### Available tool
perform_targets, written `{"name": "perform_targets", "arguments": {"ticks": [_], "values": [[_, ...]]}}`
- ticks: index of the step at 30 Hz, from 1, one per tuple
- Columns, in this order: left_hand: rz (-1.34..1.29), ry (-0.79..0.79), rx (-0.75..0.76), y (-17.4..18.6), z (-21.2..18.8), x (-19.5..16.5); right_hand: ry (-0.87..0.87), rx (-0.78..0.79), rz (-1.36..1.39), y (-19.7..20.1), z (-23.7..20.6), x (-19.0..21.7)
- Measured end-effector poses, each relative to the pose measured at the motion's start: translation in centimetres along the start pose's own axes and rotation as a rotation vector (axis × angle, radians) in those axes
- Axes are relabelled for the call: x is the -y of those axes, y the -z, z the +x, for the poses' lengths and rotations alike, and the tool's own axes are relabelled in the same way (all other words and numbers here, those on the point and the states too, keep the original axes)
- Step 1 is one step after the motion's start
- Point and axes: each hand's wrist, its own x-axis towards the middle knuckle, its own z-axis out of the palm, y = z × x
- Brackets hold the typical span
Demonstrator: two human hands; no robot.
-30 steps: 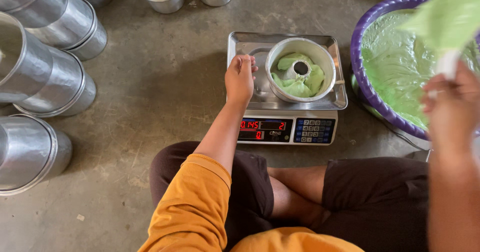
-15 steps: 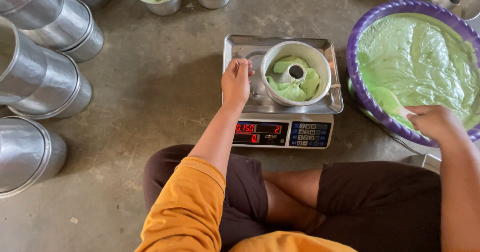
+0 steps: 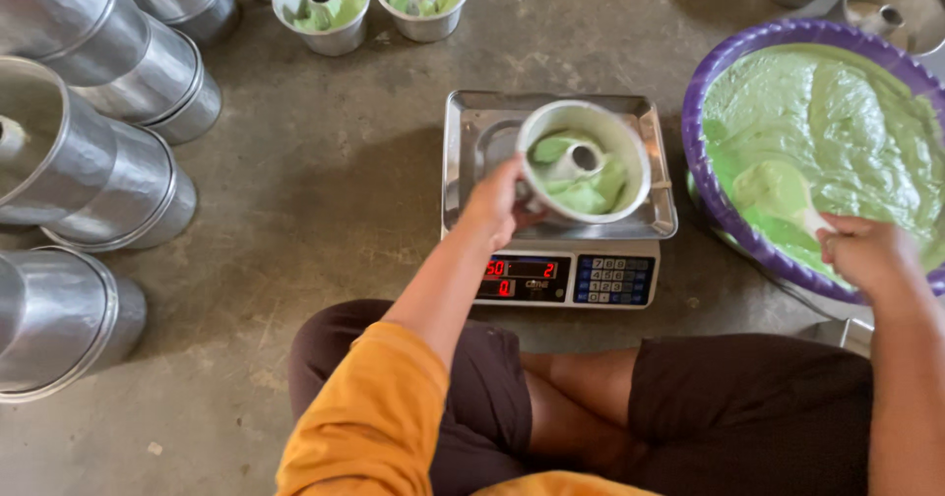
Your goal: The person scoops green batter from a large purple bowl into metal cake molds placed on a digital scale. They adjust the amount to reach a target weight, then move the filled mold aside and repeat the process with additional molds.
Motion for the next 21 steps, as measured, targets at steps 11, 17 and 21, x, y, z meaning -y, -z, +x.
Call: {"name": "perform_targets", "arguments": {"ticks": [11, 17, 21], "values": [[0.307, -0.533, -0.39, 16.5, -21.0, -16.6, -0.052, 0.113, 0.094, -0.3, 2.8, -1.8], [0.032, -0.357, -0.626, 21.3, -15.7, -16.0, -0.049, 0.144, 0.103, -1.8, 5.4, -1.5], [-0.036, -0.375, -0.383, 18.9, -4.4, -19.5, -0.058, 0.135, 0.077, -2.6, 6.4, -0.8]]}}
